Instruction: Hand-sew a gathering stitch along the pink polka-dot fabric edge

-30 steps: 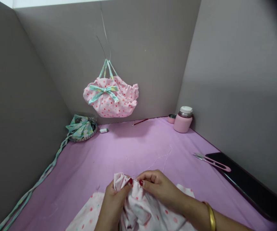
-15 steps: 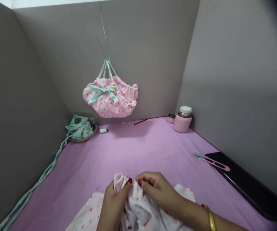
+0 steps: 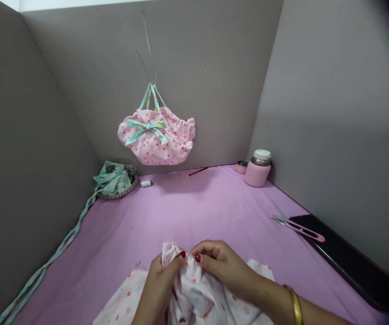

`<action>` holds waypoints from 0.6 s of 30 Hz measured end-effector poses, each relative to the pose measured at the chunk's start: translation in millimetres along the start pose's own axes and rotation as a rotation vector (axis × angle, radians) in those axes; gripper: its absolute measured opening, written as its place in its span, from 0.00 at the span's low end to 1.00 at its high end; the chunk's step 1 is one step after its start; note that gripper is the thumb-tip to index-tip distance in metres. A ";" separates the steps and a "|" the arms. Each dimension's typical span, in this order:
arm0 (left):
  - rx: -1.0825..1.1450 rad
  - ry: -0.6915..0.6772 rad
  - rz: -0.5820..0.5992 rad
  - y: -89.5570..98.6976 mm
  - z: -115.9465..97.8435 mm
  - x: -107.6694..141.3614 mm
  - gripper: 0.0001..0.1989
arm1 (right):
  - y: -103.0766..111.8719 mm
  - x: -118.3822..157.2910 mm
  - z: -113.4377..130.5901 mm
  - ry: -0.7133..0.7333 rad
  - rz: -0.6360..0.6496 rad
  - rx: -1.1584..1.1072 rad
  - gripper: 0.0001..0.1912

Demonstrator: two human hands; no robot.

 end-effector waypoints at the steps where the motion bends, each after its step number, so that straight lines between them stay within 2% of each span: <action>1: -0.001 0.001 0.004 0.1 0.0 0.0 0.10 | -0.5 -0.1 0.1 0.000 0.009 -0.013 0.10; 18: 0.197 0.147 0.180 -16.9 5.1 7.0 0.12 | -5.3 0.4 -0.4 -0.012 0.143 -0.132 0.13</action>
Point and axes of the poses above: each hand's wrist, its own x-axis away from the middle knuckle, its own y-axis out of the back of the hand, z = x × y, the point moved 8 cm from there along -x, towards the middle knuckle, and after that the axes turned 10 degrees about x, right-handed, at the moved point
